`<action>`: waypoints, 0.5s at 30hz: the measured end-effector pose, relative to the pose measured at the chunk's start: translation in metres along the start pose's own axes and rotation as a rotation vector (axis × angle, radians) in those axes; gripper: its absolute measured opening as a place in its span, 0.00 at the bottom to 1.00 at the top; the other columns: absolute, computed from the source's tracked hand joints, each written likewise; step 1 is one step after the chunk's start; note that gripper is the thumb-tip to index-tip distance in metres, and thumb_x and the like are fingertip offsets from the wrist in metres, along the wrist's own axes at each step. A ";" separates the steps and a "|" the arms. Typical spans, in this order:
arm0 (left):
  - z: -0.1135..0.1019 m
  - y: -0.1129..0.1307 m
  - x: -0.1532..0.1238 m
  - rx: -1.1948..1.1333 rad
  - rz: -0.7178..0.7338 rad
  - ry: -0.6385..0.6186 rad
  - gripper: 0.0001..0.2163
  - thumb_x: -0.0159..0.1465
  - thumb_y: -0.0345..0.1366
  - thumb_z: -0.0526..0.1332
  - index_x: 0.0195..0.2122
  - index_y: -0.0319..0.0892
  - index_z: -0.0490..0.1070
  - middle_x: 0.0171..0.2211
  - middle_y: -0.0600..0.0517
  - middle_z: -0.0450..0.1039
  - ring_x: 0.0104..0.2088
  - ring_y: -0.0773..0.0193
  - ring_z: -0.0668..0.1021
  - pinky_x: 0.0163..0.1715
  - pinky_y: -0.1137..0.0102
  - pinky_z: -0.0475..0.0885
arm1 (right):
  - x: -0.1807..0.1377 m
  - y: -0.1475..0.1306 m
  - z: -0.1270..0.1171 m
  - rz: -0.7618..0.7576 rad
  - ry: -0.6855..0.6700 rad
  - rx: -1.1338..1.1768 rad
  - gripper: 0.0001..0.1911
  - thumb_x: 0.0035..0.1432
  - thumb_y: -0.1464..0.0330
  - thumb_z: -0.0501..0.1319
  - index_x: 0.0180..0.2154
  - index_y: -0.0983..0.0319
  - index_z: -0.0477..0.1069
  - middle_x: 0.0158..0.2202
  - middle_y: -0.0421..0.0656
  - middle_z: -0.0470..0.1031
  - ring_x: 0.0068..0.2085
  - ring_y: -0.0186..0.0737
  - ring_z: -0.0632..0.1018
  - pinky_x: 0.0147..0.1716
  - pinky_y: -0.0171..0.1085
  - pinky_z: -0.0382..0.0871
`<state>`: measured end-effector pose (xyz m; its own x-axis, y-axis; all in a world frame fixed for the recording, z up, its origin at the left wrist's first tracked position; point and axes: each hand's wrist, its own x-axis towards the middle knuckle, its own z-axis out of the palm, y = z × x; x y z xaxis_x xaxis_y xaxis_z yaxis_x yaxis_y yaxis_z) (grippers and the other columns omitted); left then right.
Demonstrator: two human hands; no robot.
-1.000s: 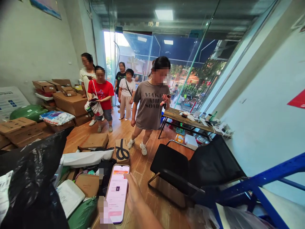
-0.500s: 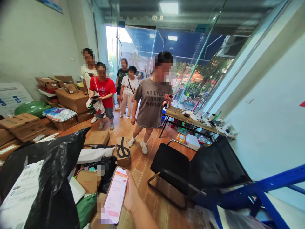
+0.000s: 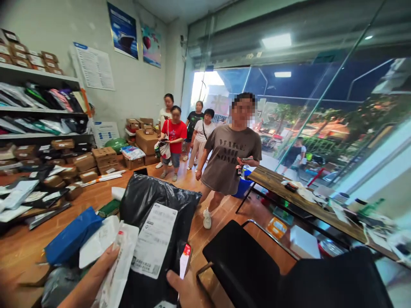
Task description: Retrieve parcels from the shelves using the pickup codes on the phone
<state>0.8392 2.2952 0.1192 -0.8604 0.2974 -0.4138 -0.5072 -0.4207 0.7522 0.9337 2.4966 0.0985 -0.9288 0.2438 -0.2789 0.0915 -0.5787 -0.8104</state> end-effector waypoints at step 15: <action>0.035 -0.067 -0.107 0.071 0.039 0.107 0.38 0.34 0.45 0.74 0.48 0.42 0.68 0.32 0.47 0.79 0.39 0.44 0.78 0.37 0.59 0.76 | -0.088 -0.031 -0.029 0.007 -0.328 0.077 0.36 0.21 0.64 0.76 0.40 0.62 0.73 0.37 0.48 0.79 0.42 0.58 0.76 0.47 0.53 0.66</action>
<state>0.9668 2.3211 0.1313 -0.8816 0.1878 -0.4331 -0.4720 -0.3669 0.8016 1.0230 2.5156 0.1327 -0.9955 -0.0172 -0.0936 0.0829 -0.6396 -0.7642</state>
